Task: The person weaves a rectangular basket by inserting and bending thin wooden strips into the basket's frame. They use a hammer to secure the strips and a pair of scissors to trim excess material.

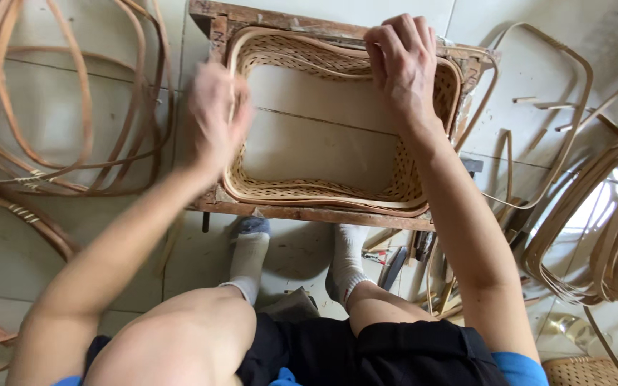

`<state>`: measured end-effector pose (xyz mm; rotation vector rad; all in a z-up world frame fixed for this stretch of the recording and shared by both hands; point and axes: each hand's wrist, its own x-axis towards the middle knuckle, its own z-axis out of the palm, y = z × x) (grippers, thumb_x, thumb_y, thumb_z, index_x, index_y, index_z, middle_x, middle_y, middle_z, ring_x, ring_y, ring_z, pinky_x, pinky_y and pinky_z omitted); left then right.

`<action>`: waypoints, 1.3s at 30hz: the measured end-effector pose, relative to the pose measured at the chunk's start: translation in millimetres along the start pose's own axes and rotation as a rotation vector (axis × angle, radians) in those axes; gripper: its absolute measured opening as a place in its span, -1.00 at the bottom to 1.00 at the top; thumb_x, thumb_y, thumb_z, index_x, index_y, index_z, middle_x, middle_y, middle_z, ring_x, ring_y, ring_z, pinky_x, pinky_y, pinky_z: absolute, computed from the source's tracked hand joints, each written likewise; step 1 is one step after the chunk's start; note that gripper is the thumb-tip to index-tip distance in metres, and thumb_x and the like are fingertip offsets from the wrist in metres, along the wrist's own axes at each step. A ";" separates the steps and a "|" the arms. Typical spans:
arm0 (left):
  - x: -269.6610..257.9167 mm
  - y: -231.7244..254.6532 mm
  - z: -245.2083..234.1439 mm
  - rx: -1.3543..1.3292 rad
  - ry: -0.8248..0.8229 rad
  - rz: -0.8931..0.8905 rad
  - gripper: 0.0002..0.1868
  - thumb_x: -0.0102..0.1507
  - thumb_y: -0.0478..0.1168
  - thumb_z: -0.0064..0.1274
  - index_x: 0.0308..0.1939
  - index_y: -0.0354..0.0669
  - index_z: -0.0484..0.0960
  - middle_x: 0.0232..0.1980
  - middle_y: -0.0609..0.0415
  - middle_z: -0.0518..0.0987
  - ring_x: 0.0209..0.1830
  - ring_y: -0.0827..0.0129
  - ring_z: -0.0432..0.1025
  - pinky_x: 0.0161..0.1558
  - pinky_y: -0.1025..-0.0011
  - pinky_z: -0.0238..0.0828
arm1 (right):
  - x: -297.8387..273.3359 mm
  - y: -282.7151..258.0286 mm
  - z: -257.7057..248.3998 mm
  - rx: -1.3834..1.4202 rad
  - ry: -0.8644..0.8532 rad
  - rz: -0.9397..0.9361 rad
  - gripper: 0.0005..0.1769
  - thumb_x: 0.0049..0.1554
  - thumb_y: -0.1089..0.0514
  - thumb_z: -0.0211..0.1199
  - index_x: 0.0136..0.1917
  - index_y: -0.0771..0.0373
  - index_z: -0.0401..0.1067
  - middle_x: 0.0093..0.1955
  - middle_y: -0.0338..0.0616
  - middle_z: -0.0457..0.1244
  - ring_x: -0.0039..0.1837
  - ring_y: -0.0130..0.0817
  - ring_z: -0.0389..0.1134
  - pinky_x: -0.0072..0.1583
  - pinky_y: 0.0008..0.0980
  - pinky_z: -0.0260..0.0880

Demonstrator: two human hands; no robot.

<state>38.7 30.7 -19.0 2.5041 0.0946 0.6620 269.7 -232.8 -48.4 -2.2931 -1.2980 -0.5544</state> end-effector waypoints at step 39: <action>-36.3 27.0 -47.2 0.081 -1.054 0.048 -0.87 0.11 -0.08 0.27 -0.38 0.03 0.83 -0.39 0.14 0.67 -0.23 0.31 0.52 0.17 0.24 0.14 | -113.8 -92.8 -66.3 1.104 -1.123 0.724 -0.68 0.08 0.09 0.42 0.13 0.12 0.64 -0.03 -0.21 0.39 0.03 -0.42 0.39 0.11 -0.39 0.46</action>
